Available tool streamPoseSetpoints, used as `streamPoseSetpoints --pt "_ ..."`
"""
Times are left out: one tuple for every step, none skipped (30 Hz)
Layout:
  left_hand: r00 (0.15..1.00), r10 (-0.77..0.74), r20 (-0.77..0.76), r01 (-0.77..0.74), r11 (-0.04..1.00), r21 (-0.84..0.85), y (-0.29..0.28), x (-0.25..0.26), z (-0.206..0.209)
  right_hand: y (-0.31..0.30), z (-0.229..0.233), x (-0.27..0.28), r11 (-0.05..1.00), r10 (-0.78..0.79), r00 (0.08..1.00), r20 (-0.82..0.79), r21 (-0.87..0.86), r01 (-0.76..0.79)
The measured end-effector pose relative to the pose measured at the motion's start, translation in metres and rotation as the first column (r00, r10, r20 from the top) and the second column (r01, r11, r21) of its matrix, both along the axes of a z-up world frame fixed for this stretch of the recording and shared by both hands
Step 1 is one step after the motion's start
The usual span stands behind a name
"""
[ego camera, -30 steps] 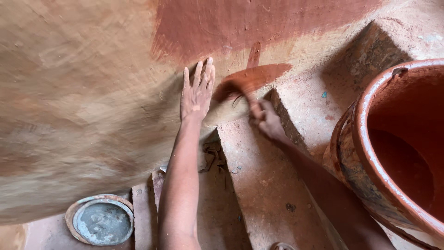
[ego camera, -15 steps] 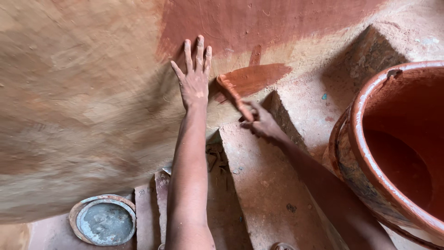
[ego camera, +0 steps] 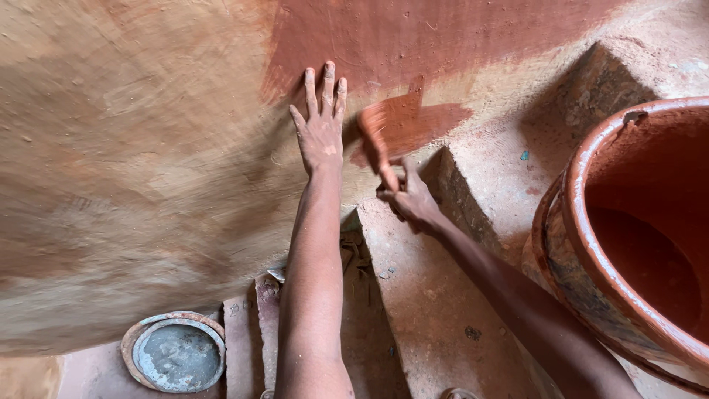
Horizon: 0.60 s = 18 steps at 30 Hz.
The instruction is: The person paints a wall with reddish-brown paint using a wide brush. They dip the brush into a bucket on the stairs and apply paint in broad strokes, covering a light green and white surface. The person occasionally steadies themselves by placing a hand on the wall.
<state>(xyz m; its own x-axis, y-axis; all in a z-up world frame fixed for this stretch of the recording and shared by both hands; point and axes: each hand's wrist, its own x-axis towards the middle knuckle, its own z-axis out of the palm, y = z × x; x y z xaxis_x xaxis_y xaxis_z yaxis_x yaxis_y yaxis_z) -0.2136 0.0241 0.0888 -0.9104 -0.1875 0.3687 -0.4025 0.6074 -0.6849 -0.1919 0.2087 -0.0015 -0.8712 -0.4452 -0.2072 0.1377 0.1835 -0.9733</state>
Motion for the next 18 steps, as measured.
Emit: streamPoseSetpoints --pt "1.0 -0.007 -0.005 0.007 1.0 0.017 -0.001 0.0 0.0 0.003 -0.001 -0.003 0.991 0.122 0.991 -0.047 0.061 -0.119" --pt "1.0 -0.014 -0.011 0.014 0.999 0.033 -0.001 -0.001 -0.001 0.006 -0.003 -0.007 0.994 0.103 0.994 -0.047 0.032 -0.102" --pt "1.0 -0.023 -0.015 0.024 0.998 0.05 -0.001 -0.001 -0.002 0.008 -0.006 -0.012 0.997 0.081 0.996 -0.043 0.004 -0.081" --pt "0.998 -0.045 -0.034 0.048 0.996 0.08 -0.001 -0.001 -0.003 0.009 -0.009 -0.016 0.998 0.059 0.997 -0.039 -0.024 -0.06" --pt "0.996 -0.067 -0.055 0.073 0.991 0.11 0.0 -0.002 -0.004 0.009 -0.012 -0.02 0.985 -0.107 0.994 0.009 -0.134 0.108" --pt "0.993 -0.088 -0.077 0.098 0.985 0.14 0.0 -0.002 -0.005 0.007 -0.015 -0.023 0.933 -0.264 0.962 0.074 -0.233 0.274" --pt "0.996 -0.064 -0.054 0.069 0.993 0.096 -0.001 -0.002 -0.004 0.006 -0.017 -0.026 0.844 -0.405 0.902 0.152 -0.318 0.433" --pt "0.999 -0.038 -0.033 0.04 0.998 0.051 -0.001 -0.003 -0.003 0.003 -0.018 -0.028 0.827 -0.465 0.882 0.079 -0.315 0.465" --pt "1.0 -0.012 -0.009 0.012 1.0 0.007 -0.001 -0.002 -0.003 0.002 -0.018 -0.027 0.809 -0.521 0.853 0.008 -0.313 0.497" --pt "1.0 -0.022 -0.013 0.023 0.999 0.029 -0.001 -0.001 -0.004 0.001 -0.018 -0.025 0.79 -0.572 0.818 -0.065 -0.313 0.528" --pt "0.999 -0.033 -0.019 0.033 0.998 0.05 0.0 -0.001 -0.003 0.0 -0.016 -0.022 0.836 -0.498 0.867 -0.013 -0.274 0.476" --pt "0.999 -0.043 -0.025 0.044 0.996 0.072 0.0 0.0 -0.002 0.0 -0.014 -0.019 0.877 -0.419 0.907 0.042 -0.239 0.416" --pt "0.999 -0.032 -0.013 0.033 0.998 0.061 0.001 0.0 -0.001 0.0 -0.01 -0.016 0.914 -0.336 0.937 0.096 -0.208 0.349" --pt "1.0 -0.022 0.0 0.022 0.999 0.05 0.001 0.001 0.0 0.001 -0.007 -0.013 0.958 -0.211 0.977 0.035 -0.192 0.213" --pt "1.0 -0.012 0.013 0.012 0.999 0.038 0.002 0.001 0.001 0.002 -0.004 -0.011 0.983 -0.081 0.996 -0.023 -0.168 0.076" --pt "1.0 -0.027 -0.003 0.027 0.997 0.073 0.003 0.001 0.002 0.002 -0.002 -0.011 0.989 0.052 0.996 -0.077 -0.136 -0.062" --pt "0.999 -0.041 -0.016 0.043 0.993 0.107 0.003 0.001 0.002 0.001 -0.001 -0.01 0.984 0.071 0.989 -0.131 -0.152 -0.09" --pt "0.998 -0.055 -0.03 0.059 0.988 0.142 0.003 0.002 0.002 0.001 -0.002 -0.01 0.979 0.088 0.979 -0.184 -0.167 -0.12"
